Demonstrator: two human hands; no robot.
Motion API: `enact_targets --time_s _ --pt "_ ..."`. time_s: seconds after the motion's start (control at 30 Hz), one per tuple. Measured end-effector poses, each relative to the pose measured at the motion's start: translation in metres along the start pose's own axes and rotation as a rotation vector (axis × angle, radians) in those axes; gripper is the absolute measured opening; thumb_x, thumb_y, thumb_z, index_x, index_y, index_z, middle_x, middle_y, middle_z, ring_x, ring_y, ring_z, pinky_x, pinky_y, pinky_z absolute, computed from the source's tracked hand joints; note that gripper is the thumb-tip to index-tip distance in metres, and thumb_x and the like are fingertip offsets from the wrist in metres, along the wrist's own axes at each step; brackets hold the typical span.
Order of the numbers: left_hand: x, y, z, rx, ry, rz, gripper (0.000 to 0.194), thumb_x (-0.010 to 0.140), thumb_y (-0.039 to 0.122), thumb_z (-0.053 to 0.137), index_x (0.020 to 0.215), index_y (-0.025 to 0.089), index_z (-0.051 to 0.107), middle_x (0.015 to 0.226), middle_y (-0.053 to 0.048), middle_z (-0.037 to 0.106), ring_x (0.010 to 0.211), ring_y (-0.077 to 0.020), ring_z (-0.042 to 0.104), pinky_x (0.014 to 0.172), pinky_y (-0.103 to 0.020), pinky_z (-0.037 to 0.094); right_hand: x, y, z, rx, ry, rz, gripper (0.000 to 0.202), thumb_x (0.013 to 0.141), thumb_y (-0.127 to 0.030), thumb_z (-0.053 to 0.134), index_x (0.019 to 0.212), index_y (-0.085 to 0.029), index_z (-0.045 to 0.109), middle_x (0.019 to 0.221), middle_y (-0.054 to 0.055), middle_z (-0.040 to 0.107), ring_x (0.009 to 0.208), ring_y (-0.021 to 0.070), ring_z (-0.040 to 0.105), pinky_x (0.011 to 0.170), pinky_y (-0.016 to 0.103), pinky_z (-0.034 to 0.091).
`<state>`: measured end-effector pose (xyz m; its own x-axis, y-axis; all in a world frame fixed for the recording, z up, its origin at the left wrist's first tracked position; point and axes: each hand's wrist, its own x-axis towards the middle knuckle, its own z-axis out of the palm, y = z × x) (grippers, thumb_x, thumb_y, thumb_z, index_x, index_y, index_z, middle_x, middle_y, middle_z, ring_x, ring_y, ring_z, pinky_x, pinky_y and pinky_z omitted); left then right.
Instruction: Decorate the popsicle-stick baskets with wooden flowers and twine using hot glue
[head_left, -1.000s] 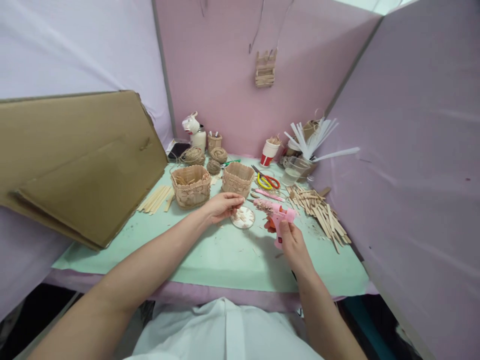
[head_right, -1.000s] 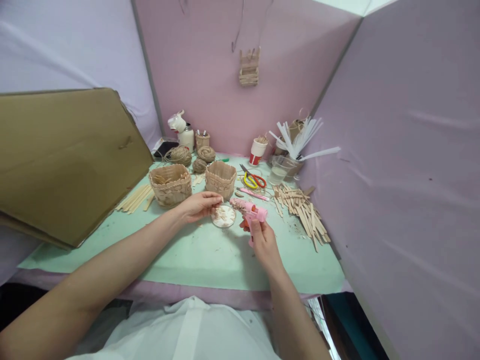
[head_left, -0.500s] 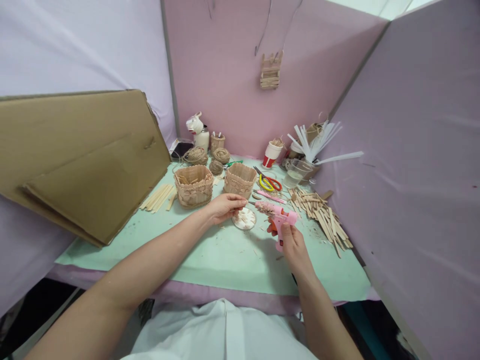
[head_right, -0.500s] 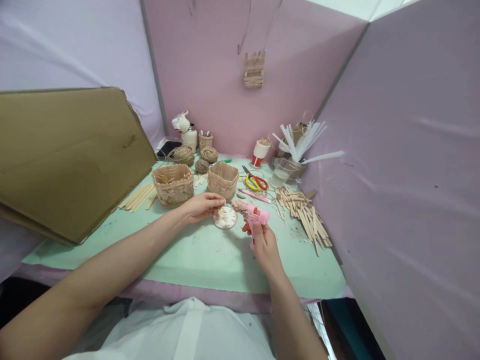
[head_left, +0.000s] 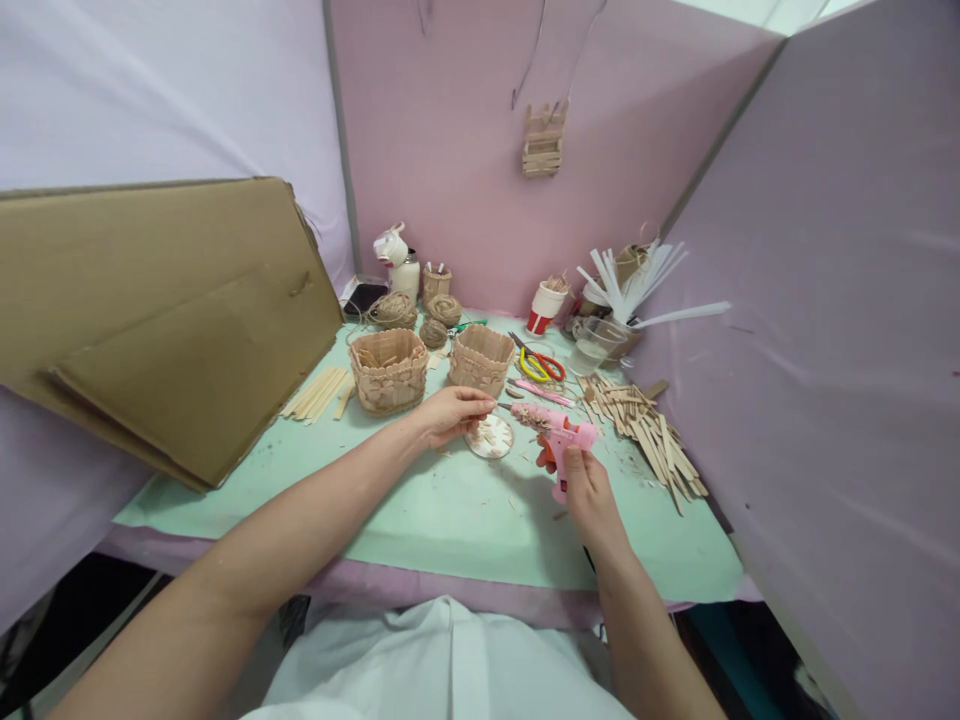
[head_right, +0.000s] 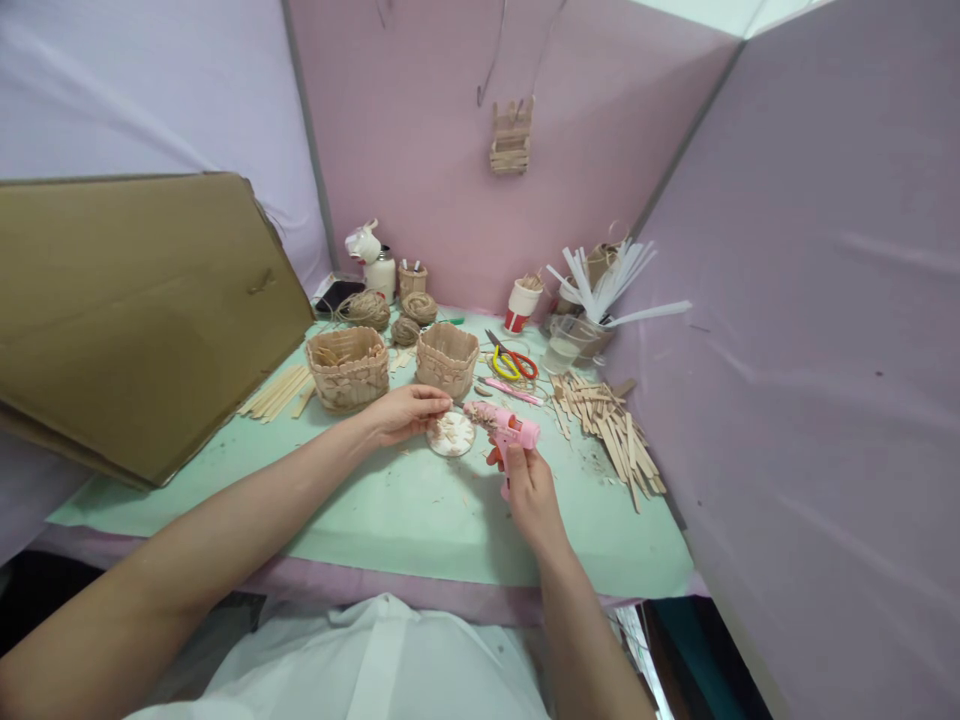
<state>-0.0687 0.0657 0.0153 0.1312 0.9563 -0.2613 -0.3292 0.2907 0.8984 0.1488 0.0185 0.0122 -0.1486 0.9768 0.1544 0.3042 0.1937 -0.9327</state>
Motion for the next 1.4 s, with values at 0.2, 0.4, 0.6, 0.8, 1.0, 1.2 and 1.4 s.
enact_targets --time_s 0.2,0.4,0.6,0.8,1.0,1.2,1.4 --pt "0.0004 -0.0007 0.0 0.004 -0.003 0.009 0.037 0.047 0.03 0.087 0.073 0.011 0.067 0.06 0.001 0.057 0.057 -0.0066 0.05 0.052 -0.02 0.037 0.0003 0.0011 -0.0005 -0.006 0.002 0.005 0.058 0.086 -0.064 0.032 0.081 -0.015 0.063 0.076 0.007 0.062 0.055 0.0126 0.048 0.046 0.023 0.038" --pt "0.0005 -0.0006 -0.0002 -0.001 -0.001 0.005 0.037 0.047 0.029 0.087 0.074 0.011 0.067 0.061 0.0 0.058 0.058 -0.007 0.051 0.051 -0.02 0.038 -0.0005 0.0009 -0.0008 -0.005 0.003 0.01 0.056 0.085 -0.064 0.033 0.077 -0.016 0.061 0.076 0.007 0.062 0.056 0.0133 0.05 0.047 0.024 0.038" --pt "-0.0009 0.0004 0.0011 0.003 0.001 -0.002 0.035 0.049 0.028 0.086 0.073 0.011 0.067 0.061 0.001 0.058 0.057 -0.0067 0.051 0.051 -0.02 0.038 -0.0007 0.0002 -0.0007 -0.025 0.022 0.034 0.059 0.084 -0.066 0.033 0.078 -0.015 0.062 0.074 0.007 0.061 0.056 0.0138 0.05 0.046 0.024 0.038" --pt "-0.0002 0.0002 0.0006 0.003 0.005 -0.003 0.033 0.05 0.026 0.086 0.073 0.011 0.067 0.061 0.001 0.058 0.057 -0.0067 0.051 0.052 -0.02 0.038 -0.0007 0.0013 -0.0006 0.007 0.0 0.023 0.06 0.084 -0.066 0.033 0.087 -0.015 0.064 0.075 0.008 0.062 0.063 0.0161 0.055 0.047 0.024 0.039" --pt "0.0007 -0.0004 -0.0007 -0.002 0.012 0.011 0.036 0.048 0.029 0.086 0.074 0.011 0.068 0.063 0.0 0.059 0.059 -0.0072 0.052 0.051 -0.019 0.038 -0.0012 0.0013 -0.0003 -0.002 -0.006 0.03 0.061 0.084 -0.067 0.033 0.087 -0.015 0.064 0.073 0.007 0.061 0.059 0.0149 0.053 0.044 0.023 0.037" --pt "0.0013 -0.0004 -0.0019 -0.004 0.032 0.008 0.035 0.049 0.028 0.086 0.074 0.012 0.068 0.065 -0.001 0.06 0.06 -0.0066 0.052 0.053 -0.019 0.037 -0.0011 0.0001 -0.0022 -0.014 -0.045 0.015 0.06 0.086 -0.065 0.031 0.082 -0.015 0.065 0.066 0.005 0.057 0.06 0.0154 0.053 0.047 0.024 0.037" --pt "0.0 0.0009 -0.001 -0.011 0.037 0.032 0.033 0.051 0.027 0.085 0.074 0.011 0.068 0.065 -0.001 0.06 0.057 -0.0059 0.05 0.054 -0.02 0.037 -0.0006 0.0034 -0.005 -0.057 -0.075 0.011 0.057 0.087 -0.063 0.031 0.081 -0.016 0.062 0.066 0.004 0.055 0.056 0.014 0.049 0.047 0.024 0.036"
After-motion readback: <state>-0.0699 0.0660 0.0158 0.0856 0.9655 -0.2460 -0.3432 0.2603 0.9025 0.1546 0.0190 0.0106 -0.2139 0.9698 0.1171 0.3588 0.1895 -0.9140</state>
